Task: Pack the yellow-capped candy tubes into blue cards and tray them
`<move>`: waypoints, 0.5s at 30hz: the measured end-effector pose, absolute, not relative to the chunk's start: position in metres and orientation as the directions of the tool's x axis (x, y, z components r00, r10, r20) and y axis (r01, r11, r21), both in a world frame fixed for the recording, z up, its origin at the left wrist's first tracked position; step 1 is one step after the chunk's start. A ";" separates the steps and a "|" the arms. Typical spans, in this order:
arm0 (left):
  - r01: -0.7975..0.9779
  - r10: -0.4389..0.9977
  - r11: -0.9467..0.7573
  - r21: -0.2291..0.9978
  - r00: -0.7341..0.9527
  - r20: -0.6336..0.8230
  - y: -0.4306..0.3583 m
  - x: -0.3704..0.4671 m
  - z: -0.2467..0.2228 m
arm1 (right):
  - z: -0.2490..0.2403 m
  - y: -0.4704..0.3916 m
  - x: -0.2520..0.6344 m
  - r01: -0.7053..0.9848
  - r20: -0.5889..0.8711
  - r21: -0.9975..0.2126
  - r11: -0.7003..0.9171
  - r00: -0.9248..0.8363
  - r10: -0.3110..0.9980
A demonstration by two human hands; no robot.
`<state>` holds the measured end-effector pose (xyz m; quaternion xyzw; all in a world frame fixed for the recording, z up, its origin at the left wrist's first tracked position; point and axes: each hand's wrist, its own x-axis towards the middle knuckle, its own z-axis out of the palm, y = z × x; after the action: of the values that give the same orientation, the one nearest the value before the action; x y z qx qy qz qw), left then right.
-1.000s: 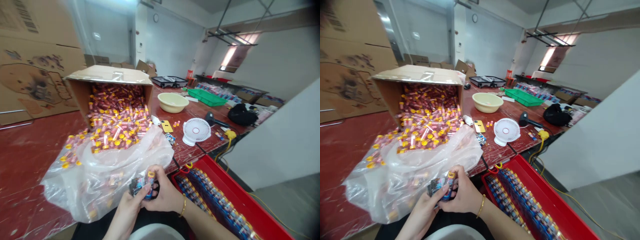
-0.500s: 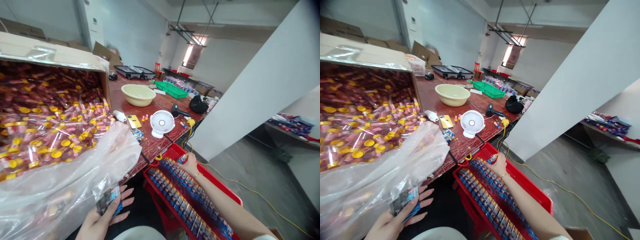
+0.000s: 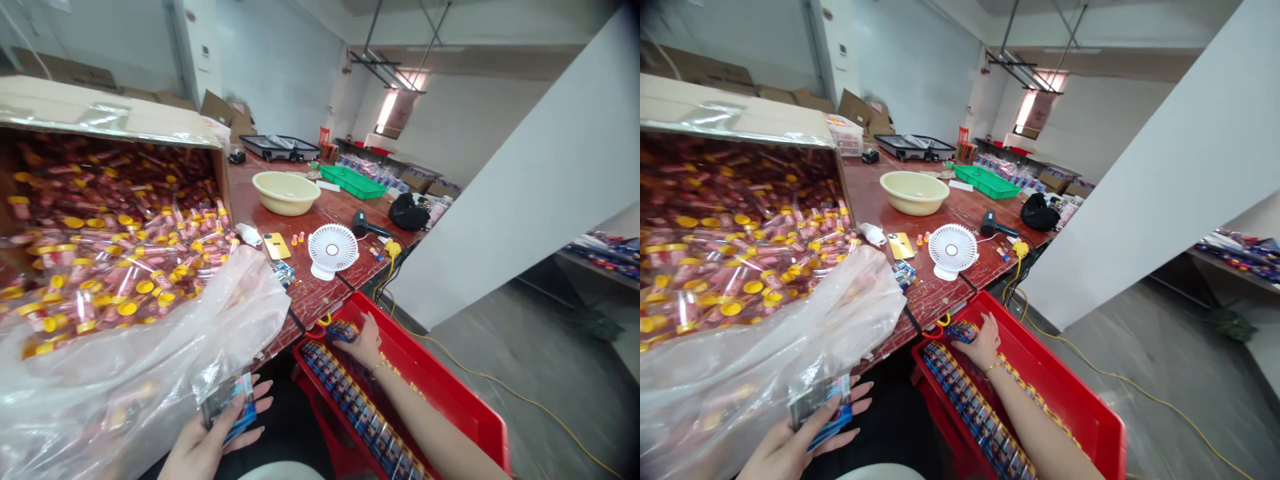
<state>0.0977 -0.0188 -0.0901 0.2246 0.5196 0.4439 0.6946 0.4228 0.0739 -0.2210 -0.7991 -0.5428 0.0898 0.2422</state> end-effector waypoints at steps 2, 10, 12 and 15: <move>-0.372 0.859 0.481 0.794 0.019 -0.511 -0.022 0.100 -0.088 | -0.196 0.066 0.406 0.829 0.273 -0.549 -0.105 0.297 0.915; -0.328 0.902 0.349 0.878 -0.135 -0.410 -0.037 0.077 -0.072 | -0.062 0.106 0.234 0.380 0.570 -0.662 0.646 -0.303 0.763; -0.337 0.899 0.317 0.886 -0.191 -0.394 -0.041 0.068 -0.071 | -0.045 0.131 0.174 0.336 0.431 -0.738 0.586 -0.433 0.791; -0.385 0.885 0.272 0.882 -0.260 -0.386 -0.047 0.057 -0.070 | -0.042 0.167 0.100 0.382 0.272 -0.796 0.470 -0.467 0.841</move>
<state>0.0568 -0.0466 -0.0704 0.2228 0.5616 0.5607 0.5661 0.1002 0.1669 -0.0416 -0.3886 -0.7871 0.3378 0.3394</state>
